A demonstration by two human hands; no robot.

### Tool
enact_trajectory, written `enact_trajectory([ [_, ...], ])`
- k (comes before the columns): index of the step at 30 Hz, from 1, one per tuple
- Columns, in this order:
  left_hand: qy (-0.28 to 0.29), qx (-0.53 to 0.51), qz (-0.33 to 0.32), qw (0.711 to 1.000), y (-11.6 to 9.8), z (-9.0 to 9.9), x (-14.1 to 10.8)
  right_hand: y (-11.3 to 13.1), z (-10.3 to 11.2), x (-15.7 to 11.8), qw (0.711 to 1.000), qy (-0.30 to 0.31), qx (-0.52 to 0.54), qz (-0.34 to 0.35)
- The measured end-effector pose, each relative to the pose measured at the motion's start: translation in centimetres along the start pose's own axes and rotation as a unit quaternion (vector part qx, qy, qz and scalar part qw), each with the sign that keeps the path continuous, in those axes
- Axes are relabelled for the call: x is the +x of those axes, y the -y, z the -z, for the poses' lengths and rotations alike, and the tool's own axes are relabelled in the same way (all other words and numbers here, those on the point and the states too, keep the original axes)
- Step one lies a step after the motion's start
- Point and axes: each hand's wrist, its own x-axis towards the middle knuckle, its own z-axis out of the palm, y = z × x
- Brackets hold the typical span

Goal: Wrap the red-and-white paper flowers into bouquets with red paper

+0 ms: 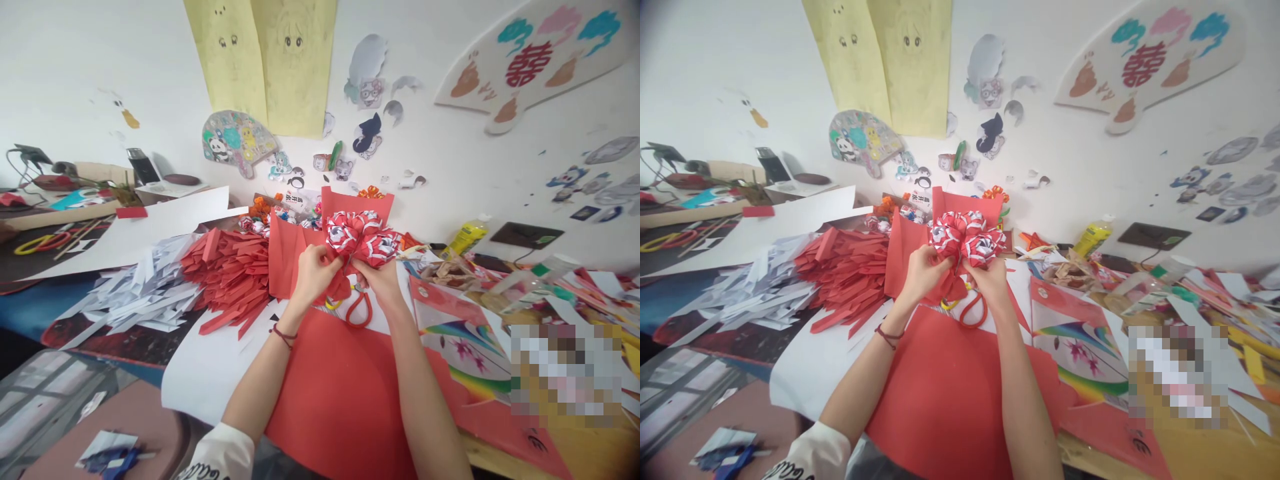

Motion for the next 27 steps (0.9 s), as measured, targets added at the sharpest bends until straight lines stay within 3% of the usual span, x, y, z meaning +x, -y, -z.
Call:
enact_trajectory([
  [8,0.045,-0.017,0.011,0.999,0.5,0.1,-0.1,0.2,0.6,0.1,1.0,0.011,-0.021,-0.006],
  [14,-0.004,-0.068,0.055,0.996,1.0,-0.9,-0.3,0.3,0.5,0.1,0.999,0.025,-0.039,-0.02],
  [18,-0.001,-0.112,0.079,0.991,1.1,-1.1,-0.3,0.3,0.3,0.1,0.998,0.038,-0.037,-0.019],
  [27,0.005,-0.046,0.117,0.992,0.3,-0.4,-0.3,-0.1,0.2,0.1,0.998,0.04,-0.049,-0.017],
])
